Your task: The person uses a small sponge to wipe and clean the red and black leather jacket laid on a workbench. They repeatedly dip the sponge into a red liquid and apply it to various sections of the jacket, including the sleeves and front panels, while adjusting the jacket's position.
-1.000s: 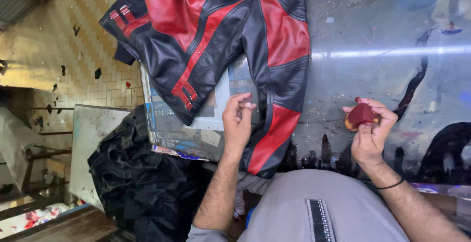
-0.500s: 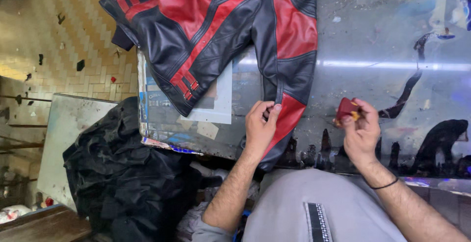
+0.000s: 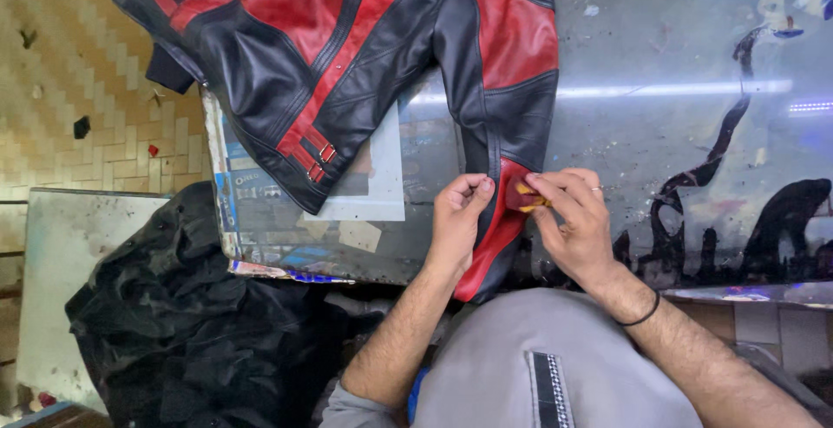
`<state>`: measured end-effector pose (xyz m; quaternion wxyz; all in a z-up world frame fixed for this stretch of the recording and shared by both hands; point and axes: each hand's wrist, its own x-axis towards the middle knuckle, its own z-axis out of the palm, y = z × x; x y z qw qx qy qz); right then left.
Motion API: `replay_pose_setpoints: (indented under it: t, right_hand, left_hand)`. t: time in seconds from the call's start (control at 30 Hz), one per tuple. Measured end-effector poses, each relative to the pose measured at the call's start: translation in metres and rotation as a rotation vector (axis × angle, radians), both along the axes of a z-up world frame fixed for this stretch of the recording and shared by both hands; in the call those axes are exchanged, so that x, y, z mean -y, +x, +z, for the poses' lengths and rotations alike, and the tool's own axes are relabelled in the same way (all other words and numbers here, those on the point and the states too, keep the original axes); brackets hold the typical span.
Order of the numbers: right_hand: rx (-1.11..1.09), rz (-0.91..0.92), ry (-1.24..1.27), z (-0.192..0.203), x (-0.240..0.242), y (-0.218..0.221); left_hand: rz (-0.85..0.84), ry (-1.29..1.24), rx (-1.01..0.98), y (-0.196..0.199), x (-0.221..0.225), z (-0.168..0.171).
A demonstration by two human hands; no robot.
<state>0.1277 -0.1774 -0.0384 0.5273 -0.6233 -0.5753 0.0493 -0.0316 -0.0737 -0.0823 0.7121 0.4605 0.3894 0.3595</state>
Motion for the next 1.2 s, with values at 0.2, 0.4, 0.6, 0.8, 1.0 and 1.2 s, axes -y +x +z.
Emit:
replay_pose_setpoints:
  t: [0.2,0.4,0.6,0.8,1.0,1.2]
  right_hand:
    - [-0.016,-0.085,-0.022,-0.001,-0.002,-0.008]
    - [0.092,-0.069,0.012,0.003,-0.004,-0.006]
    - [0.102,-0.098,-0.008,0.006,-0.010,-0.003]
    - [0.088,-0.051,-0.036,0.004,-0.015,-0.001]
    - [0.057,-0.007,-0.062,-0.001,-0.014,0.000]
    - [0.052,0.036,-0.097,-0.003,-0.011,0.001]
  left_hand:
    - [-0.055,-0.102,0.109,0.001,-0.001,0.016]
    - [-0.116,-0.223,0.205,0.001,0.001,0.026]
    - [-0.127,-0.323,0.224,0.003,0.002,0.032]
    - [-0.139,-0.356,0.225,0.003,0.001,0.031]
    - [-0.157,-0.362,0.256,0.002,0.001,0.023]
    - [-0.163,-0.378,0.229,0.002,0.000,0.023]
